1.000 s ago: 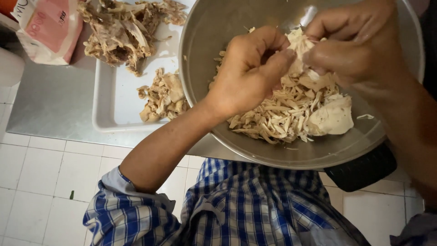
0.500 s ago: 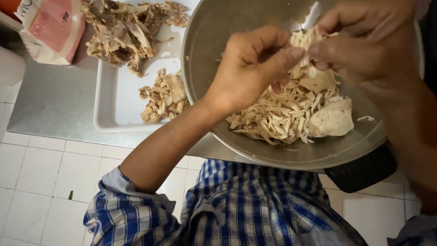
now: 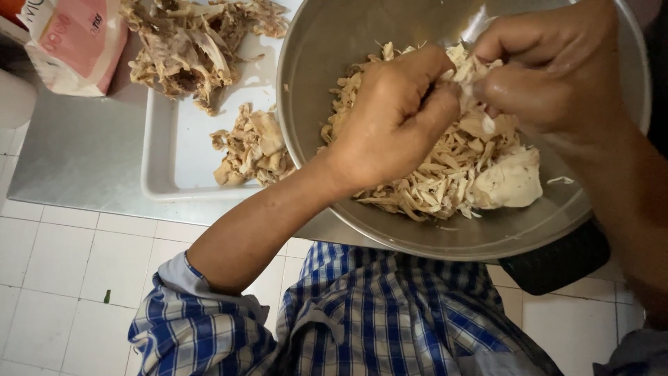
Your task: Shredding cooked chicken by hand into a large metal bowl on a stainless steel prep table.
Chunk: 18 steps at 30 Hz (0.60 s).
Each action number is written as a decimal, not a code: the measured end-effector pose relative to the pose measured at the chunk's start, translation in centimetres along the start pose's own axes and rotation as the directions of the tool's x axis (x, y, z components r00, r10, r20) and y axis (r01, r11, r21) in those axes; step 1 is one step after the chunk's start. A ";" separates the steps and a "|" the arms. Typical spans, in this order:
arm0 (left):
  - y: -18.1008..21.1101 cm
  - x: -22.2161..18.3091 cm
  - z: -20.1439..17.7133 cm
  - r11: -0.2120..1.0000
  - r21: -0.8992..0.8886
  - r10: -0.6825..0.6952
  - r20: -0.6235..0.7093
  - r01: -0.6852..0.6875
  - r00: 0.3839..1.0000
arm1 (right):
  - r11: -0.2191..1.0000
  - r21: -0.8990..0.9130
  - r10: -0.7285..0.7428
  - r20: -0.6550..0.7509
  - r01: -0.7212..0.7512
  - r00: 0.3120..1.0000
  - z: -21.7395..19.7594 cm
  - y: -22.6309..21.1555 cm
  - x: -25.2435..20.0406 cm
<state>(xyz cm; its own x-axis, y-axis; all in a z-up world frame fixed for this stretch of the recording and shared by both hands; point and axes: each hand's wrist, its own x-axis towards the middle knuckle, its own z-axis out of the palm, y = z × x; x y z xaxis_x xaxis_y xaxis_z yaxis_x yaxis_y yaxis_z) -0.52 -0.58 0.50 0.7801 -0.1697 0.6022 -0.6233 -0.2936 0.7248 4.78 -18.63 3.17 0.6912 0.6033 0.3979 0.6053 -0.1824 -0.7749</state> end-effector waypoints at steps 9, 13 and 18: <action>-1.5 -0.3 -0.9 0.983 -0.119 -0.151 -0.079 0.141 0.985 | 0.984 0.019 0.176 -0.094 -0.175 0.980 -1.1 1.4 -0.1; -0.8 0.0 -0.6 0.996 0.009 -0.092 -0.013 0.092 0.996 | 0.994 -0.029 0.108 0.047 -0.106 0.993 0.1 -0.1 0.4; -0.6 -0.1 -0.6 0.997 0.058 -0.059 0.020 0.058 0.998 | 0.984 -0.147 0.101 -0.009 -0.101 0.995 0.0 0.4 -0.1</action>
<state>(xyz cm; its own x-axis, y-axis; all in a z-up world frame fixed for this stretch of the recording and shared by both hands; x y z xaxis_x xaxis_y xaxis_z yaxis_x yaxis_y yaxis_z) -0.27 0.22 0.24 0.8164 -0.1708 0.5517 -0.5731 -0.3572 0.7375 5.00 -18.78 2.86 0.7520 0.5751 0.3221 0.5839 -0.3544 -0.7304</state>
